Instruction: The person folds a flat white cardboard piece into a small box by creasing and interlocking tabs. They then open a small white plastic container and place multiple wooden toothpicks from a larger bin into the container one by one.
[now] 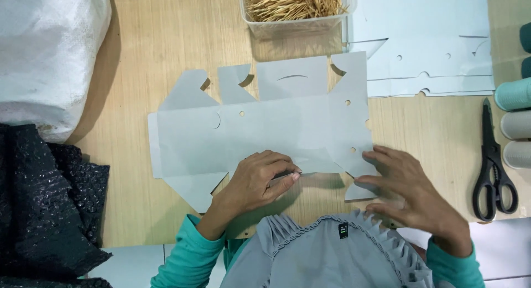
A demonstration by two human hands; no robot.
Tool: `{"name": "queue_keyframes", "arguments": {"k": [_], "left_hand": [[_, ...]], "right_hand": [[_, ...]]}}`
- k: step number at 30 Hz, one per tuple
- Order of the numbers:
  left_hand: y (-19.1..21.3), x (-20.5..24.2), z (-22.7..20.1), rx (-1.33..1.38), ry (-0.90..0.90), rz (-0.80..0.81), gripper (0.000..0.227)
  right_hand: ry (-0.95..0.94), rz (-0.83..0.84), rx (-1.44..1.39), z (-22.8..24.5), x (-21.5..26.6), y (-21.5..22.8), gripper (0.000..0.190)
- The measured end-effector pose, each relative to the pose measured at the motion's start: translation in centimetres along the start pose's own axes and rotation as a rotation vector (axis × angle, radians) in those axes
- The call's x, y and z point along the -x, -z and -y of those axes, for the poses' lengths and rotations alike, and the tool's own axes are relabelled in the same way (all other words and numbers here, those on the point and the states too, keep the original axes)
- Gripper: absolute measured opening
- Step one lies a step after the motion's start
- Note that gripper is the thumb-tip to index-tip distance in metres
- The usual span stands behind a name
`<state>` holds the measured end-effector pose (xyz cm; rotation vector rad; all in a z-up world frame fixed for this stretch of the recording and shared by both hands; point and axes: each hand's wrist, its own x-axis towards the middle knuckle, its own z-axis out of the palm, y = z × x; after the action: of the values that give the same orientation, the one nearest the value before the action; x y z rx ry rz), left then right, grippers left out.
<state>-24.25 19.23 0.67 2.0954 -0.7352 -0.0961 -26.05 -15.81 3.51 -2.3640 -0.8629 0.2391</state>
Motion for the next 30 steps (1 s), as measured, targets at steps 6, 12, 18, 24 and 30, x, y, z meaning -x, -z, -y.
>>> {"name": "queue_keyframes", "arguments": {"k": [6,12,18,24,30], "left_hand": [[0.6,-0.3,-0.4,0.003,-0.006,0.01,0.031],[0.7,-0.3,-0.5,0.008,0.013,0.015,0.031],[0.6,-0.3,-0.4,0.007,0.025,0.029,0.033],[0.7,-0.3,-0.8,0.098,0.11,0.058,0.042],[0.1,-0.2,-1.0,0.08,0.1,0.04,0.043]], "right_hand": [[-0.004,-0.274,0.057,1.6,0.0,-2.4,0.018],[-0.067,-0.04,0.297,1.0,-0.3,-2.8,0.061],[0.009,-0.22,0.334,-0.2,1.0,-2.3,0.046],[-0.031,-0.451,0.1,2.1,-1.0,-2.6,0.018],[0.029,-0.602,0.088,2.5,-2.4,-4.4,0.019]]}}
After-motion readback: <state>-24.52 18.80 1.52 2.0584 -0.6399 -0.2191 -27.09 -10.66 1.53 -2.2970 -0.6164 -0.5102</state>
